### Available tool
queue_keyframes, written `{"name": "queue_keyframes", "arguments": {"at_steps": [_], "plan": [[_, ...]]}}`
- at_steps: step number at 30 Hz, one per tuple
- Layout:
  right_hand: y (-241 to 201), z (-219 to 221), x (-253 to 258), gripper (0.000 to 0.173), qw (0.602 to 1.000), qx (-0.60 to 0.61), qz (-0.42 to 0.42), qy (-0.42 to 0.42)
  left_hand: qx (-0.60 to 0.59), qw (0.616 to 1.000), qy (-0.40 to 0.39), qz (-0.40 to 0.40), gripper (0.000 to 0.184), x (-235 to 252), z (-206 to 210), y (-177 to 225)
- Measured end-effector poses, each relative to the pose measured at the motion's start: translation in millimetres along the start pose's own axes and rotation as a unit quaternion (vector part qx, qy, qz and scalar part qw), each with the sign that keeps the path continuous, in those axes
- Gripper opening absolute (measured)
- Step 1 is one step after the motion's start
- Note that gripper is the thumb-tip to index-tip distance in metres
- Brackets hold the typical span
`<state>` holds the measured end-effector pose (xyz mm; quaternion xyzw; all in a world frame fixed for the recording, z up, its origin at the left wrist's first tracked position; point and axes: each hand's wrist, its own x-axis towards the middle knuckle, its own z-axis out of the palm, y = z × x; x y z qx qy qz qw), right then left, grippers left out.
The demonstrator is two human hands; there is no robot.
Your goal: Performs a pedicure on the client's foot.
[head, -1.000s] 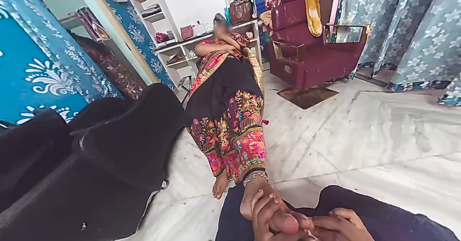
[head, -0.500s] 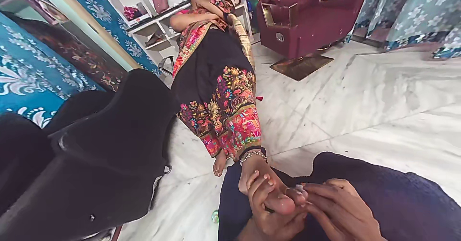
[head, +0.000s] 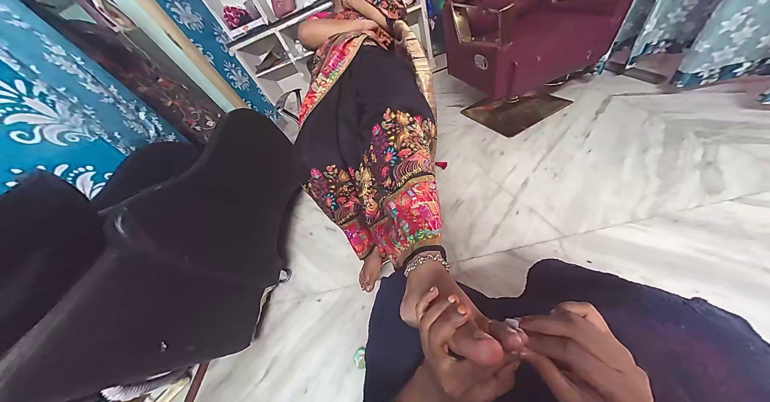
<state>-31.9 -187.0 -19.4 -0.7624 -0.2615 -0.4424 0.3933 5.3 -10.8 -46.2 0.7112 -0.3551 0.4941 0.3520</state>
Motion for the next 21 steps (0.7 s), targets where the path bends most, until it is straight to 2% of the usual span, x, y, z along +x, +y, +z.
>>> {"name": "queue_keyframes", "arguments": {"at_steps": [4, 12, 17, 21], "plan": [[-0.9, 3.3, 0.2, 0.021, 1.0, -0.022, 0.006, -0.014, -0.001, 1.0, 0.004, 0.014, 0.036, 2.4, 0.4, -2.9], [0.2, -3.5, -0.6, 0.017, 0.998, -0.046, -0.038, 0.013, 0.013, 1.0, -0.007, 0.018, 0.035, 5.3, 0.1, -0.9], [-1.6, -3.2, 0.4, 0.016, 0.999, -0.04, -0.015, -0.008, -0.048, 0.999, 0.002, 0.017, 0.039, 3.3, 1.3, -4.5], [-0.3, -0.6, 0.9, 0.019, 1.0, -0.012, 0.0, -0.027, -0.054, 0.998, 0.011, 0.017, 0.029, 2.5, 0.2, -4.6]]}}
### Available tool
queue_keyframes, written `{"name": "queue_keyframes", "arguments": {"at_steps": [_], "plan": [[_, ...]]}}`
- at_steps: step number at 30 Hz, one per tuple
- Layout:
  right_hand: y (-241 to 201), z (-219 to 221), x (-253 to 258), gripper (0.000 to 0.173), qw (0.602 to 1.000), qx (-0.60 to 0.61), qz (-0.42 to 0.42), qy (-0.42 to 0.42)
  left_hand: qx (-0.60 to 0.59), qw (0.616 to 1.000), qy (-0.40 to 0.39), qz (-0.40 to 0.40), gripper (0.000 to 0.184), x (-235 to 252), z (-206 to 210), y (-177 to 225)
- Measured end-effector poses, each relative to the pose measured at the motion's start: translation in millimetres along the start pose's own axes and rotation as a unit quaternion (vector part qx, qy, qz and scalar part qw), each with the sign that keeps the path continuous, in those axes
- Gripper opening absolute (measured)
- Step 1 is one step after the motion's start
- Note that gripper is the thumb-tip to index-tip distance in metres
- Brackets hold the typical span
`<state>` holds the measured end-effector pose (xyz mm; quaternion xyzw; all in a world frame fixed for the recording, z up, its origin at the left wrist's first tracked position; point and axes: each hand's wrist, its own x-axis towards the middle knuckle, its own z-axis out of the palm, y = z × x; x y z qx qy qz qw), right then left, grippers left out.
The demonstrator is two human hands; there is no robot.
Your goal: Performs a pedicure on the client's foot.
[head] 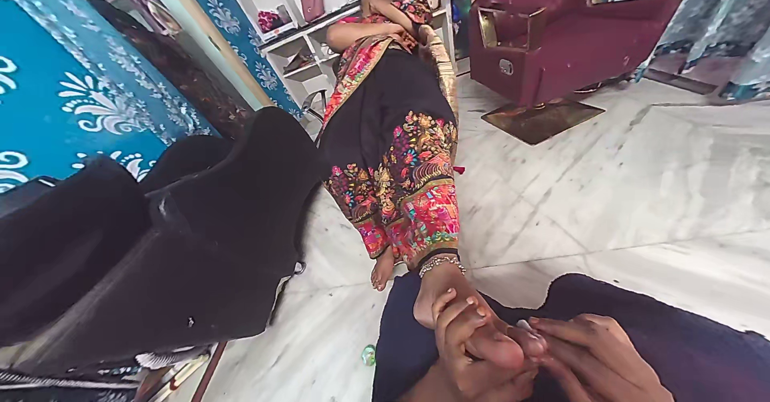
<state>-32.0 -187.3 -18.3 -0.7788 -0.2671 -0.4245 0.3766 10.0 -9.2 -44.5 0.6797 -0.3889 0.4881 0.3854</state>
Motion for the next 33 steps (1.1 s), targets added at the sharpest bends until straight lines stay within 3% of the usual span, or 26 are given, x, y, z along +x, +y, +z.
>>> {"name": "queue_keyframes", "arguments": {"at_steps": [4, 20, 24, 33], "plan": [[0.3, -3.0, 1.7, 0.017, 1.0, -0.007, -0.014, 0.001, -0.016, 1.0, 0.003, -0.004, 0.02, 5.9, -0.2, 2.8], [3.4, -1.2, -0.7, 0.016, 0.999, -0.023, -0.024, 0.029, 0.066, 0.998, -0.013, -0.001, 0.032, -0.6, -0.6, 3.7], [1.9, -1.1, 0.1, 0.012, 0.998, -0.033, -0.03, 0.045, 0.004, 1.0, -0.016, -0.004, 0.037, 0.6, -0.7, 2.0], [1.9, 3.8, -1.0, 0.018, 0.999, 0.032, 0.021, 0.026, -0.008, 1.0, -0.017, -0.011, 0.031, -0.5, -3.7, -0.6]]}}
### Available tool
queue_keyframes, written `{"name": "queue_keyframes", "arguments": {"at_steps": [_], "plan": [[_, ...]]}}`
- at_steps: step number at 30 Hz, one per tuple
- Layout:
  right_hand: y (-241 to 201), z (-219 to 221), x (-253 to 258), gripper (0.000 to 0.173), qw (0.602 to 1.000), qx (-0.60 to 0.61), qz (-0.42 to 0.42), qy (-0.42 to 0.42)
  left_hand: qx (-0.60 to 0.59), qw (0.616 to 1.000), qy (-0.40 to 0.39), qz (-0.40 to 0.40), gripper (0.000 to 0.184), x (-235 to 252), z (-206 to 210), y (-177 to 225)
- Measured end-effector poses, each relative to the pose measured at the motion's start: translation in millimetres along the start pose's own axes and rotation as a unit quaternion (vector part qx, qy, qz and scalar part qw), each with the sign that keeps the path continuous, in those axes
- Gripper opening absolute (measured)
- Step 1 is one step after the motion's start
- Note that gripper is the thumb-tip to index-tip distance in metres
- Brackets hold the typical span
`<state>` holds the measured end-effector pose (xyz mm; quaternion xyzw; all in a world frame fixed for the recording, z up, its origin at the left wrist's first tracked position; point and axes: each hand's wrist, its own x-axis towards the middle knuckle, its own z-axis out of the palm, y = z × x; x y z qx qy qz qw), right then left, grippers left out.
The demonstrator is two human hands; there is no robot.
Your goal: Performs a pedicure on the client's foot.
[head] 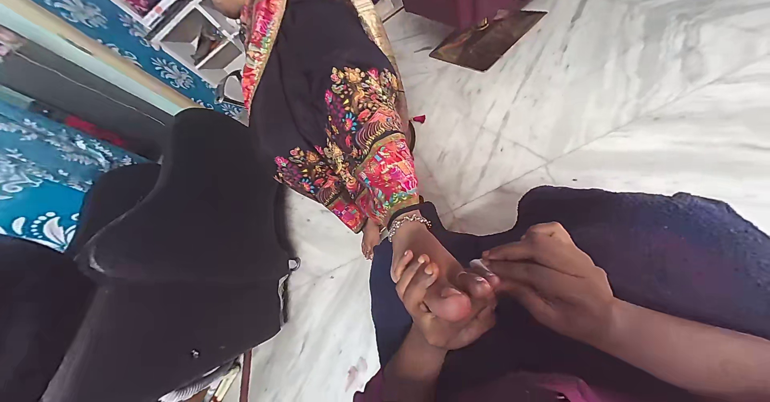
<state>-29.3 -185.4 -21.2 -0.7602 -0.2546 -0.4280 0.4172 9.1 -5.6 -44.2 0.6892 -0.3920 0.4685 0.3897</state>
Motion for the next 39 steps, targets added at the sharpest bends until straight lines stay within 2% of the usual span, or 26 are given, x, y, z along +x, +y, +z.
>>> {"name": "queue_keyframes", "arguments": {"at_steps": [8, 12, 16, 20, 26, 33, 39], "plan": [[0.5, -4.4, 1.4, 0.016, 0.999, -0.032, -0.025, 0.018, -0.007, 1.0, -0.008, -0.013, 0.031, -0.5, 0.4, 1.0], [-0.6, -1.4, -1.5, 0.014, 0.999, -0.003, -0.019, 0.031, -0.007, 1.0, -0.001, -0.012, 0.03, -0.7, 0.9, 1.2], [-4.0, 3.0, -2.8, 0.014, 1.0, 0.027, -0.001, 0.009, -0.003, 1.0, -0.001, -0.009, 0.033, -1.1, -0.2, 0.0], [-4.4, 1.2, -1.7, 0.013, 1.0, 0.022, -0.002, 0.012, 0.002, 1.0, -0.001, -0.003, 0.026, -0.9, -0.9, -0.6], [-2.4, -1.8, -1.5, 0.013, 0.999, 0.011, -0.023, 0.02, -0.005, 1.0, -0.014, -0.002, 0.025, -0.7, -2.3, -0.5], [-5.0, 2.4, -1.2, 0.018, 0.999, 0.043, 0.018, 0.002, -0.007, 1.0, -0.01, -0.004, 0.023, -0.1, -2.5, -0.3], [-2.5, 0.1, -0.8, 0.015, 0.999, 0.027, -0.011, 0.025, -0.008, 1.0, -0.002, -0.003, 0.019, -0.6, 0.4, 0.0]]}}
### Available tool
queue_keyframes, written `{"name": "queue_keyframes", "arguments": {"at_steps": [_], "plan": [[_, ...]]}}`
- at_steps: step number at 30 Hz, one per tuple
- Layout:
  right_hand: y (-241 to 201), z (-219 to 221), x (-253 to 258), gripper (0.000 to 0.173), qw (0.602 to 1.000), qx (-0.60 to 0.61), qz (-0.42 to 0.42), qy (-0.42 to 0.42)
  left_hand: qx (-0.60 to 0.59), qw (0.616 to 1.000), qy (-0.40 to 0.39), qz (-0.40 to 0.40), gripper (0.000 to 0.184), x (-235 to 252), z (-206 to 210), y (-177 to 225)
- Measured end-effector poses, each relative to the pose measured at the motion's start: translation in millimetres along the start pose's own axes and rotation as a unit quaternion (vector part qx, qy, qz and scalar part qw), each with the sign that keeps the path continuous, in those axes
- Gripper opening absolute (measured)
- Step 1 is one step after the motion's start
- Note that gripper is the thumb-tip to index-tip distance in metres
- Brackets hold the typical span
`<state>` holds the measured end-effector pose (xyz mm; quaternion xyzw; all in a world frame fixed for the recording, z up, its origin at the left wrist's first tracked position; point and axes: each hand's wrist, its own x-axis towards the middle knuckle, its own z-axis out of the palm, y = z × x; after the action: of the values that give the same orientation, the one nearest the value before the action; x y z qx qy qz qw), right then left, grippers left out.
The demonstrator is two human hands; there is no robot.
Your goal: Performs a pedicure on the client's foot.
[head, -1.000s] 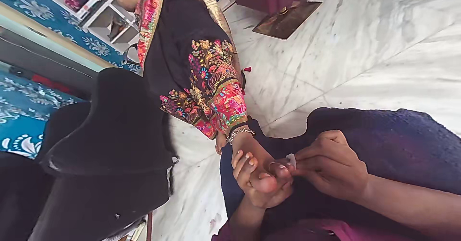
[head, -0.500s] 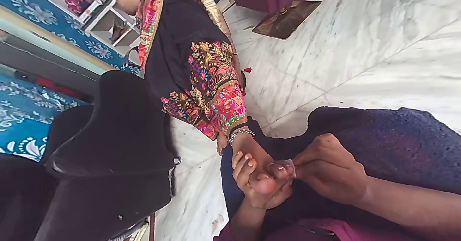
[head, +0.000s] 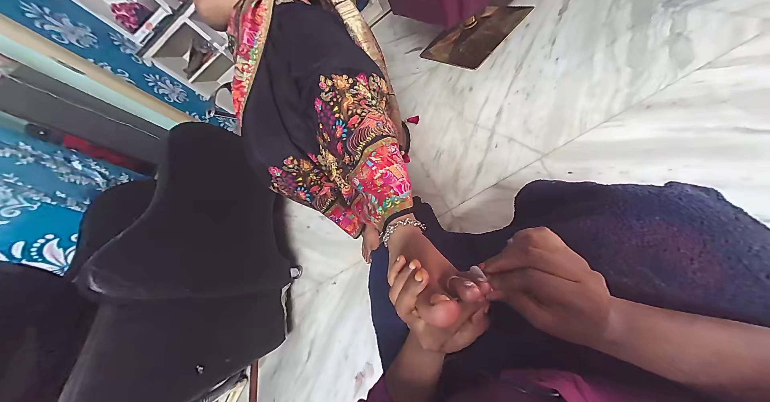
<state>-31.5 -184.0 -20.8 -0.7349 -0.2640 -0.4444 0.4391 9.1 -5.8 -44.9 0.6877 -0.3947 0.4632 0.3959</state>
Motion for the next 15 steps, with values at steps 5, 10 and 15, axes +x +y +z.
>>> {"name": "queue_keyframes", "arguments": {"at_steps": [5, 10, 15], "plan": [[0.0, -1.3, -0.4, 0.014, 1.0, -0.026, -0.009, -0.001, -0.009, 1.0, 0.003, -0.005, 0.021, -0.8, 0.7, -0.1], [-1.5, 0.1, -0.1, 0.018, 1.0, -0.008, 0.019, -0.021, 0.002, 1.0, 0.006, 0.0, 0.023, -0.9, -0.6, -1.1], [-1.4, 4.8, -1.9, 0.022, 0.999, 0.014, 0.027, -0.037, 0.007, 1.0, 0.005, 0.0, 0.031, -1.0, -0.9, -1.4]]}}
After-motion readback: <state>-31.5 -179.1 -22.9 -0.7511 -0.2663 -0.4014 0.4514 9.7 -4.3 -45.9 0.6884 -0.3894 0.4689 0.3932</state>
